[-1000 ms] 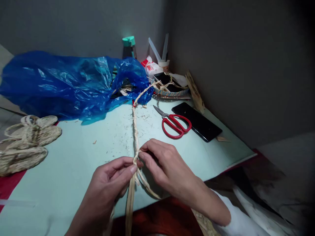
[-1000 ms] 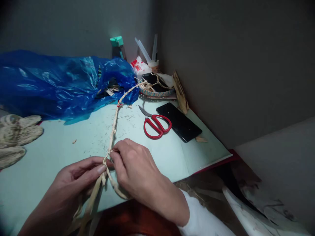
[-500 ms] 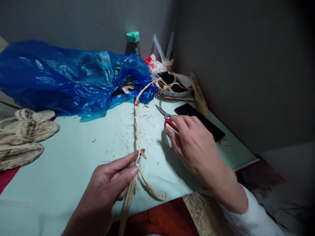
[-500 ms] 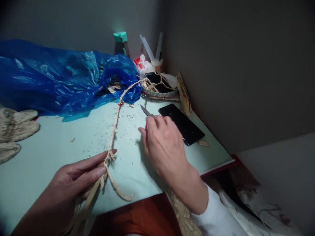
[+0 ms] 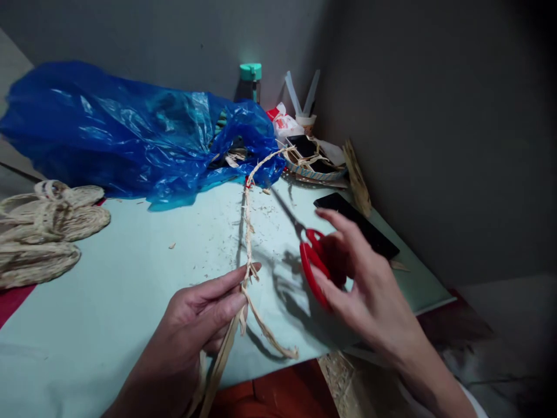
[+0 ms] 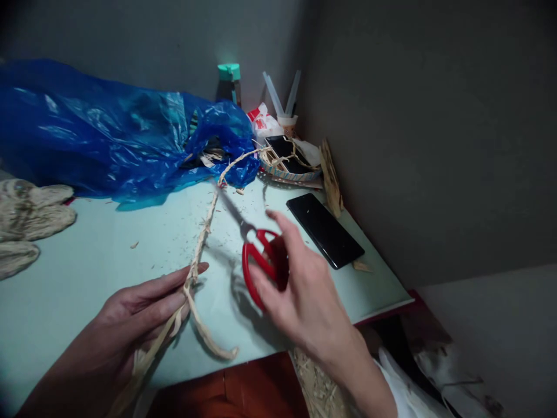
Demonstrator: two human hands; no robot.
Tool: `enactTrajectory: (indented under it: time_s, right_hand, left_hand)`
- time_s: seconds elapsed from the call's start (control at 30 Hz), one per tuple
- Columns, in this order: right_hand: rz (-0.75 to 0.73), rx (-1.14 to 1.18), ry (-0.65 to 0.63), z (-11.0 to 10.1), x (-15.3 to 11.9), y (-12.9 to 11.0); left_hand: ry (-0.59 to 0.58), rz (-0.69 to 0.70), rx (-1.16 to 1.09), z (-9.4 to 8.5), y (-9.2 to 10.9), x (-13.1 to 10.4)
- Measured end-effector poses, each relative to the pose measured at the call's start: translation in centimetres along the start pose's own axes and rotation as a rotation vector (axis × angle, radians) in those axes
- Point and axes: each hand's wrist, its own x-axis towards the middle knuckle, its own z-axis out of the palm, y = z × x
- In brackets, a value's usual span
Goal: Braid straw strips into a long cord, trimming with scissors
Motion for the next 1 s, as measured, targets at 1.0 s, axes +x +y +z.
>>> enactTrajectory:
  time_s: [1.0]
  right_hand:
    - [-0.144,-0.164,-0.118,3.8,-4.0,-3.8]
  left_hand:
    - [-0.039,0.007,-0.093,-0.2,-0.6,0.0]
